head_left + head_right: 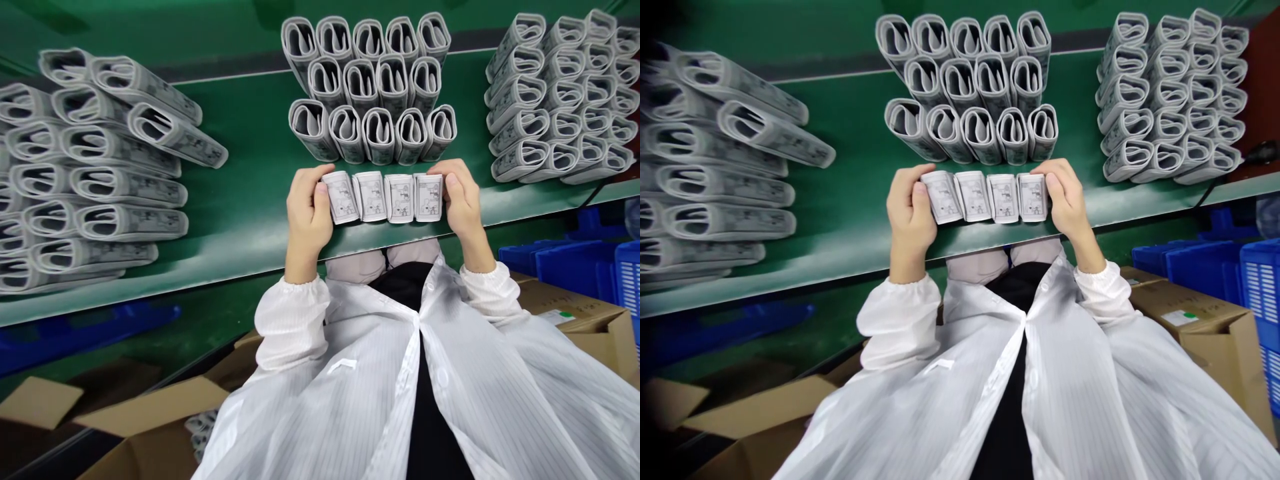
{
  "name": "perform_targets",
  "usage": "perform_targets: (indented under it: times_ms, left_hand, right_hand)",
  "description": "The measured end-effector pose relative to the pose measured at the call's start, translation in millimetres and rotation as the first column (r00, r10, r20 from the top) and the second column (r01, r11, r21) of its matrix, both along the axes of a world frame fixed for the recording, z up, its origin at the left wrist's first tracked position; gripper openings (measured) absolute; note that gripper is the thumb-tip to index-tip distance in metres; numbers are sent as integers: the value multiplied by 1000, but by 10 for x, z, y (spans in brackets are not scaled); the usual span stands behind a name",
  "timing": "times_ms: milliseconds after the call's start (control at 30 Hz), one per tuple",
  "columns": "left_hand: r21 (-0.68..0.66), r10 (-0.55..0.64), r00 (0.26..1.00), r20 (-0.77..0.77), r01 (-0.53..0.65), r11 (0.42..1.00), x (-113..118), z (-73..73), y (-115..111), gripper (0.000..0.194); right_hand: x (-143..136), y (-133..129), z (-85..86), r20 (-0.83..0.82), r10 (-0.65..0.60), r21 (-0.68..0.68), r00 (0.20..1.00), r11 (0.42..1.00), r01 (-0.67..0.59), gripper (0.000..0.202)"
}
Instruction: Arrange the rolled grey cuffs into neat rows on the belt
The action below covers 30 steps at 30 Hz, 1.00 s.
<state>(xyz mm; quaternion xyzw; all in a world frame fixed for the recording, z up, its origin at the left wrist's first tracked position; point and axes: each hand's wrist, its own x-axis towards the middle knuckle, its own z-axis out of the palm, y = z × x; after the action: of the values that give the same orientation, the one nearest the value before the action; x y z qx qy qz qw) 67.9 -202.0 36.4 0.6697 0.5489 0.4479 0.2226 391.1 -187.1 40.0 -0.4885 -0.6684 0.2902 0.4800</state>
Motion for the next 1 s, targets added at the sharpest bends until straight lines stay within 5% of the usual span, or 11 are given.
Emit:
perform_targets:
  times_ms: [200, 367, 500, 567, 667, 767, 900, 1000]
  left_hand:
    - [32, -43, 999, 26, 43, 999, -29, -79, 28, 55]
    - [212, 32, 997, -70, -17, 977, -1, -59, -10, 42]
    - [373, 186, 982, 17, -179, 911, 313, -19, -192, 17]
    - [211, 173, 976, 133, -199, 957, 593, -21, -305, 13]
    - [-127, 177, 933, 313, -144, 981, 997, -47, -432, 55]
    - [-283, 163, 874, 458, -31, 959, 1191, -84, -486, 91]
    - [-339, 176, 823, 539, 21, 941, 1102, -131, -391, 115]
    - [-313, 187, 763, 619, 21, 950, 898, -143, -164, 125]
  right_hand:
    - [-11, -17, -66, -21, 25, -8, 999, 1000, -25, 57]
    - [106, -16, 111, -39, 145, 203, 989, 970, -135, 29]
    - [108, 576, 531, 77, 116, 325, 990, 936, -134, 26]
    - [-23, 1113, 699, 222, 100, 294, 970, 942, -165, 31]
    - [-288, 1914, 808, 481, 110, 149, 869, 967, -205, 54]
    - [-374, 2346, 803, 646, 201, -74, 736, 977, -202, 55]
    - [-83, 2316, 670, 511, 424, -314, 748, 902, -297, 59]
    - [94, 2061, 447, 187, 381, -461, 905, 848, -261, 69]
